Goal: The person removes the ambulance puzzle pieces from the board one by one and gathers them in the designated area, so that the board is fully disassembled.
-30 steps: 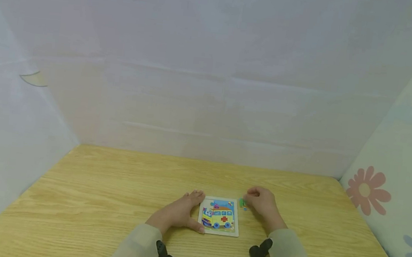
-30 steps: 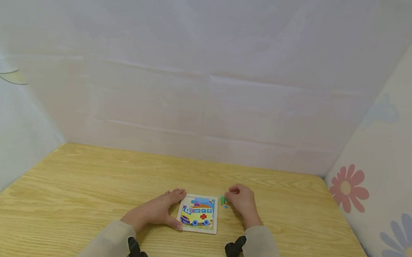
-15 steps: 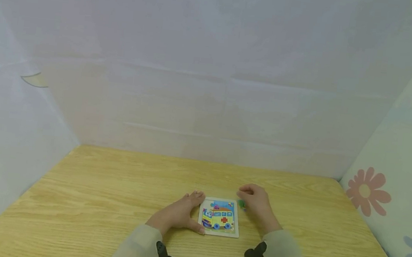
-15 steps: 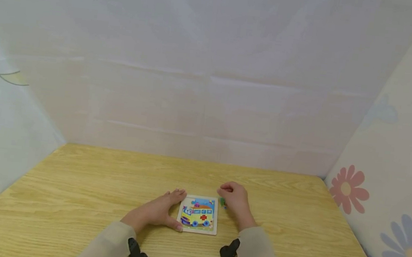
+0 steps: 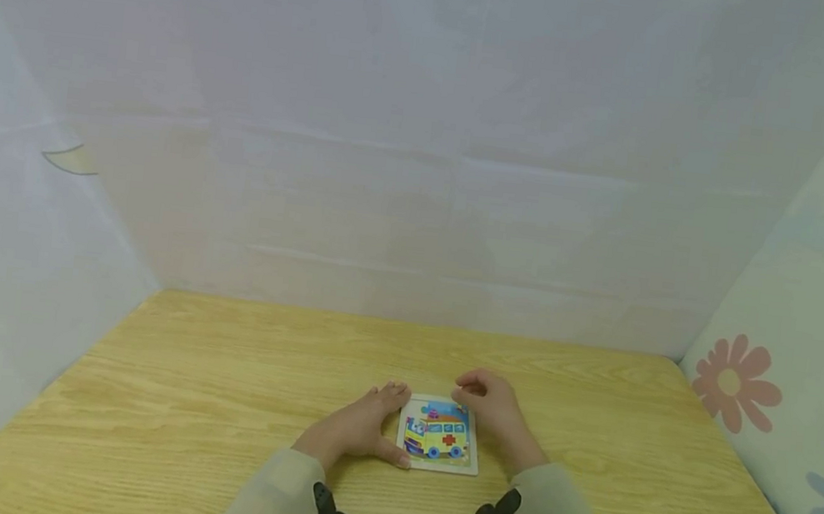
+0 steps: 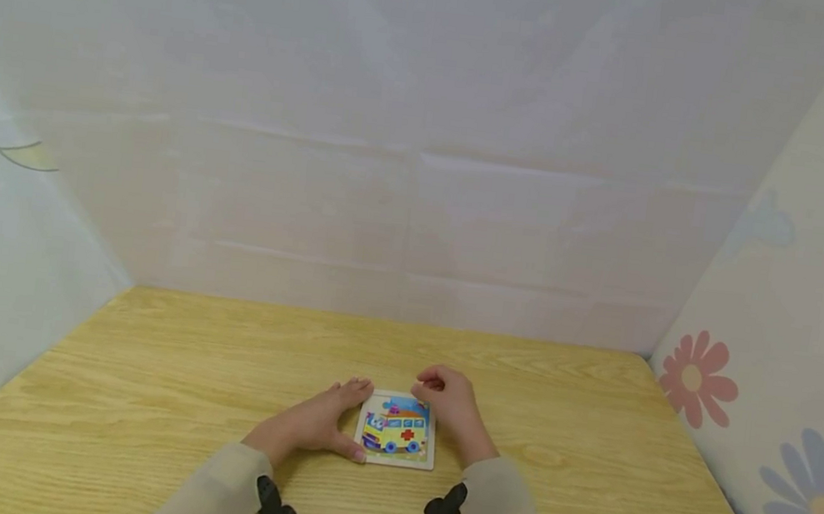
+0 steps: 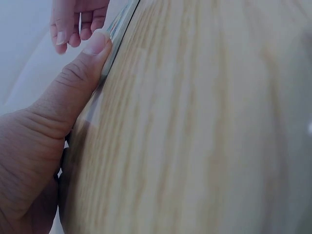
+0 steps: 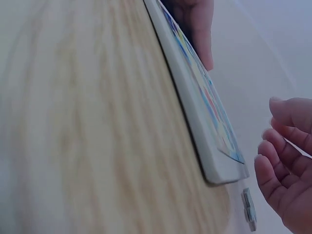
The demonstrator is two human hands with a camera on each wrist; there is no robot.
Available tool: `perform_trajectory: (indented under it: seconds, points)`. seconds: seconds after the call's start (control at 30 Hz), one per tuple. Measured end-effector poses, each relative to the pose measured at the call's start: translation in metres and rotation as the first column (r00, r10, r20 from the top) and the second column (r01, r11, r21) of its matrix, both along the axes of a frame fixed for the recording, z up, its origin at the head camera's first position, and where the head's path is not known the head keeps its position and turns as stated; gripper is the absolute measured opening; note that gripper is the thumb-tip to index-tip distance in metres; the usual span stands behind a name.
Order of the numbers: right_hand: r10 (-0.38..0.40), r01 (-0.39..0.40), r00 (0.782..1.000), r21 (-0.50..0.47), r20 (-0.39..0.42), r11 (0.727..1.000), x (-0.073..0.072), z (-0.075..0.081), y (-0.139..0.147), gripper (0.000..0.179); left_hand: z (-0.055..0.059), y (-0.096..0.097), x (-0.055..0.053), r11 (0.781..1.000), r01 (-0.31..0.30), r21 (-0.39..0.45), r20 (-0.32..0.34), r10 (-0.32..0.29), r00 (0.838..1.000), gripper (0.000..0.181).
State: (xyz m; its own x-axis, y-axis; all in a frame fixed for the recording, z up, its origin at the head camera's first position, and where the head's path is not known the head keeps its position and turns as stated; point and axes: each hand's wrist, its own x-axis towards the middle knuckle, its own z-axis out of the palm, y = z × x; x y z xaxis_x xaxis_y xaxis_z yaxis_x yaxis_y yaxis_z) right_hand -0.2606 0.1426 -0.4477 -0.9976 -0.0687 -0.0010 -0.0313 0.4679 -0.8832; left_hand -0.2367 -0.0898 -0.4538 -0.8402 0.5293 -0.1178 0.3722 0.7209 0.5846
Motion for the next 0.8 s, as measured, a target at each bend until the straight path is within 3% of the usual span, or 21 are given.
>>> perform_trajectory:
  seconds: [0.33,0.8]
  points:
    - [0.184,-0.183,0.982,0.027,-0.049,0.983,0.0,-0.005,-0.006,0.018,-0.001,0.0,0.0,1.0,-0.003,-0.003,-0.004,0.003,1.0,0.108]
    - [0.263,-0.253,0.964,0.157,-0.046,0.955,0.002,-0.003,-0.013,0.019,-0.001,-0.001,0.001,1.0,-0.01,0.0,0.005,0.01,1.0,0.107]
